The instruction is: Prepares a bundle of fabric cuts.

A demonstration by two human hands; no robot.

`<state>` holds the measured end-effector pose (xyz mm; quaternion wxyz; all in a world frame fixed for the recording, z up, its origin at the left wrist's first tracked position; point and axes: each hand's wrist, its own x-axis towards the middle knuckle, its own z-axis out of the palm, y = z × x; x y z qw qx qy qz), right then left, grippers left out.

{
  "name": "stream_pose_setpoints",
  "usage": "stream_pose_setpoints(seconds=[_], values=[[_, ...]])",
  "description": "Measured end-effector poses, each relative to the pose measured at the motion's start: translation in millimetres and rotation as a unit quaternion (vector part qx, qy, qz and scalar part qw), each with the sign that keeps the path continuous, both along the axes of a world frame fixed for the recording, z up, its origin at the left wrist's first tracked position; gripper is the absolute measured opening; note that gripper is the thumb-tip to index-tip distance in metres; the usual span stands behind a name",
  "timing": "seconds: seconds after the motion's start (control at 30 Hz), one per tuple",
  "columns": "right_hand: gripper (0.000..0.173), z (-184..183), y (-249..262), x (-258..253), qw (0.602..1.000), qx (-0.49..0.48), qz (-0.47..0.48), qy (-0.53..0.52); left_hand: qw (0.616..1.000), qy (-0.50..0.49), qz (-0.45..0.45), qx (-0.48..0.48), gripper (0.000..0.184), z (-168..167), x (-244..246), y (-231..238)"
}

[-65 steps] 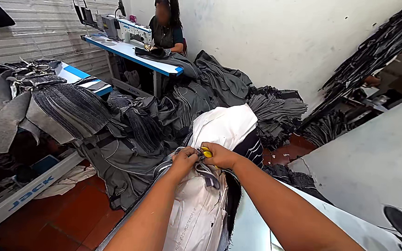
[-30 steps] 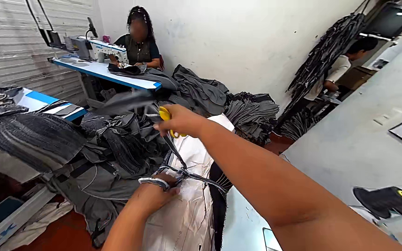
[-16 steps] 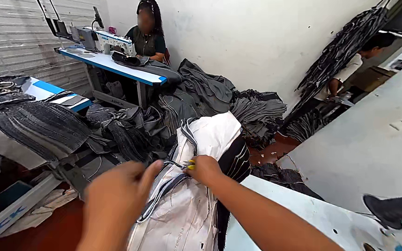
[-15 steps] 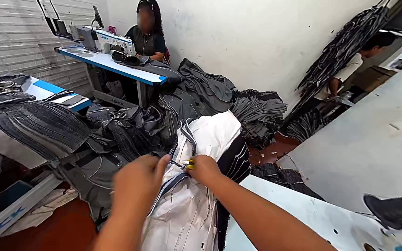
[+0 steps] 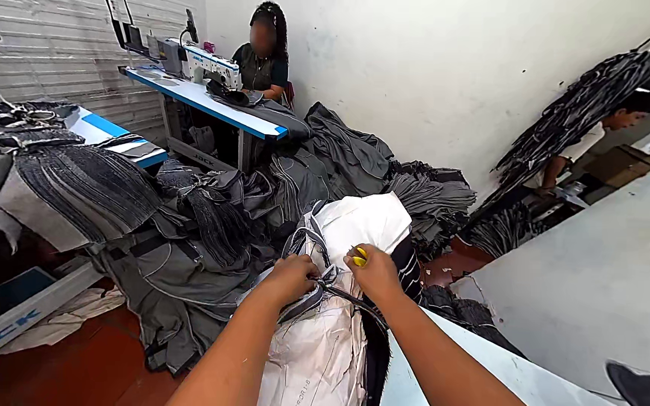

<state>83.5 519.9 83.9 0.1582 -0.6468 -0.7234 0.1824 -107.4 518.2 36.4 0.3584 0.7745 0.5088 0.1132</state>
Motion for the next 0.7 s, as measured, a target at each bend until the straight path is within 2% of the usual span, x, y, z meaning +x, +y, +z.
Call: stream_pose_setpoints(seconds=[0.07,0.13,0.17,0.2,0.23,0.3,0.33,0.4,0.47,0.57,0.63,0.7], values=[[0.027,4.1,-15.8,-10.3,0.989,0.034,0.14,-0.022,1.0,-0.02,-0.008,0.001,0.024,-2.6,-5.4,3.0],[0.034,6.1,-35.0,-35.3,0.955,-0.064,0.248,-0.152,0.999,-0.026,-0.016,-0.015,0.023,-2.3,-7.8,5.0],[0.032,0.6,-40.9,-43.7,0.932,-0.092,0.281,-0.208,0.999,-0.03,-0.017,-0.024,0.023,-2.1,-8.5,5.3],[0.028,-6.2,-44.6,-45.4,0.921,-0.097,0.306,-0.219,0.999,-0.037,-0.016,-0.029,0.023,-2.5,-9.3,5.5],[0.024,-12.5,-46.4,-40.4,0.922,-0.077,0.332,-0.187,0.999,-0.041,-0.014,-0.028,0.023,-2.8,-10.3,6.1],[0.017,-26.4,-45.0,-18.3,0.924,-0.024,0.382,-0.02,0.999,-0.046,-0.009,-0.025,0.024,-1.7,-11.2,6.1],[0.025,-32.7,-45.3,-7.0,0.919,-0.025,0.39,0.057,0.999,-0.047,-0.007,-0.025,0.025,-2.2,-10.8,5.0],[0.04,-40.2,-47.9,11.8,0.909,0.003,0.393,0.14,0.999,-0.044,-0.004,-0.025,0.025,-1.8,-10.4,2.3],[0.049,-47.9,-53.2,20.2,0.893,0.1,0.412,0.149,0.999,-0.027,-0.005,-0.02,0.026,1.3,-10.1,-1.3],[0.041,-44.3,-61.4,16.8,0.848,0.235,0.463,0.108,1.0,0.0,-0.021,-0.005,0.026,9.1,-9.3,-4.5],[0.035,-34.7,-64.6,20.8,0.84,0.251,0.466,0.117,1.0,-0.006,-0.029,-0.004,0.026,8.0,-12.4,-5.1],[0.03,-30.3,-56.2,37.4,0.868,0.228,0.412,0.159,0.999,-0.029,-0.033,-0.002,0.026,2.9,-16.1,-1.6]])
